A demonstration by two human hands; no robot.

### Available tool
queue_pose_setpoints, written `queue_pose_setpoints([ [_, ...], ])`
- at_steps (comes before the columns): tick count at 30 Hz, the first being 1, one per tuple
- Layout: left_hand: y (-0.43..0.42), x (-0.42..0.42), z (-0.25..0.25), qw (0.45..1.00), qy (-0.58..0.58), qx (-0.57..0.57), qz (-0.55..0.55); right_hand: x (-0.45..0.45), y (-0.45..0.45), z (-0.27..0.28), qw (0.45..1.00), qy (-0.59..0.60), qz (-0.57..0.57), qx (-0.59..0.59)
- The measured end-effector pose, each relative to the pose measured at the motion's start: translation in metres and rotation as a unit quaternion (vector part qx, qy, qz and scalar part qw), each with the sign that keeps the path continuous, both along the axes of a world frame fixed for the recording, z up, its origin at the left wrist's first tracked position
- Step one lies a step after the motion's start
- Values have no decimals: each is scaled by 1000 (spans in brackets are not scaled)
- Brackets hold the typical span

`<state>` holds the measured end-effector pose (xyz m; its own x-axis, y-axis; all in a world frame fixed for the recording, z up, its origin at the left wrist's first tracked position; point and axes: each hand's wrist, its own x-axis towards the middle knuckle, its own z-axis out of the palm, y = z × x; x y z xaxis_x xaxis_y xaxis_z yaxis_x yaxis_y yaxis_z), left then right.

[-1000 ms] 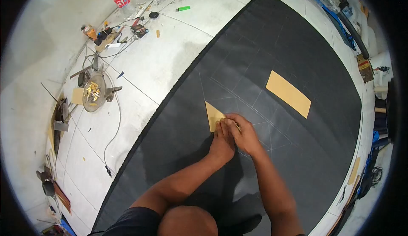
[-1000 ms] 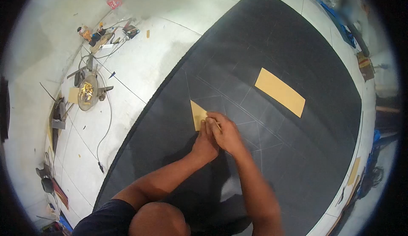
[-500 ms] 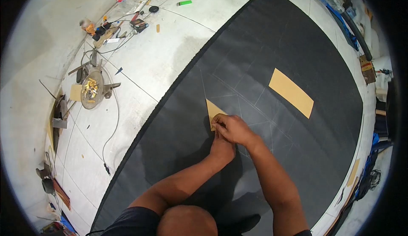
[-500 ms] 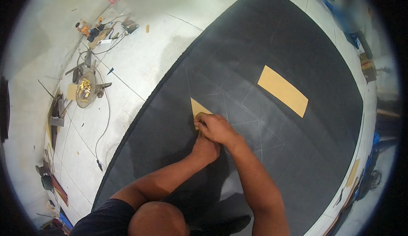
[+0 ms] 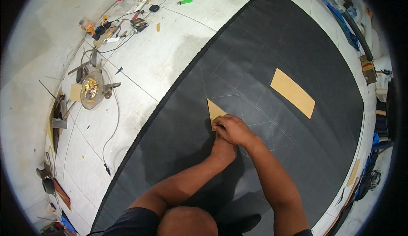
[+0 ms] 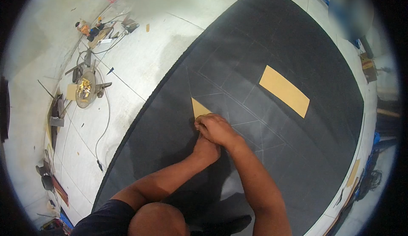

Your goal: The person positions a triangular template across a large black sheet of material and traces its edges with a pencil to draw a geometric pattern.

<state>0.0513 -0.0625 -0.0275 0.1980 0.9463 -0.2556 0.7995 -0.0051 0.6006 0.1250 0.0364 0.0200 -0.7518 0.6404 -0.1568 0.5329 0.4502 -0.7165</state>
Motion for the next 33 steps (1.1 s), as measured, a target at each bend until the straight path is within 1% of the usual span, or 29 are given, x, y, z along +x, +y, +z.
queue_pose_setpoints([
  [2,-1,2,-12,998,-39,28,30,-1,1,-2,999,-20,9,33],
  [3,0,1,-6,998,-39,29,29,-4,3,2,999,-20,8,34],
  [5,0,-3,7,996,-79,-5,42,-15,12,8,998,-47,-46,-25],
  [6,0,-1,5,996,-77,-5,40,-19,17,5,998,-45,-47,-24],
  [8,-3,5,-1,995,73,71,17,-28,29,-4,997,-7,-77,-26],
  [9,-1,4,2,995,74,70,17,-34,35,-5,997,-6,-77,-28],
  [11,1,3,7,960,244,110,-78,-42,45,-5,995,-8,-100,-13],
  [14,2,5,4,951,278,80,-109,-47,49,-9,992,11,-128,-13],
  [18,4,5,11,952,273,93,-101,-46,49,-13,991,30,-130,12],
  [20,9,3,22,936,309,65,-154,-48,47,-14,988,11,-152,34],
  [21,8,2,18,936,309,66,-157,-50,47,-17,987,11,-155,34],
  [22,5,3,10,957,249,110,-105,-49,45,-21,986,10,-157,50],
  [24,2,9,-1,971,175,152,-54,-42,43,-20,985,-1,-162,67],
  [26,1,7,-8,951,261,137,-88,-43,42,-9,991,-62,-121,6],
  [27,0,4,-6,951,262,137,-88,-39,39,-11,991,-62,-120,6],
  [28,-1,1,-3,997,47,51,27,-32,32,-15,994,-34,-107,3],
  [29,-2,-1,0,974,-172,-37,140,-25,26,-18,995,-7,-95,2],
  [30,0,-3,-1,975,-172,-37,137,-20,21,-12,995,-8,-98,2],
  [31,3,-5,-3,994,-94,-36,48,-12,16,-5,998,-5,-63,20],
  [32,3,-4,-3,998,-14,-32,-44,-6,10,0,999,-4,-30,38],
  [33,1,-2,-1,998,-17,-30,-52,0,5,-1,998,-7,-38,40],
])
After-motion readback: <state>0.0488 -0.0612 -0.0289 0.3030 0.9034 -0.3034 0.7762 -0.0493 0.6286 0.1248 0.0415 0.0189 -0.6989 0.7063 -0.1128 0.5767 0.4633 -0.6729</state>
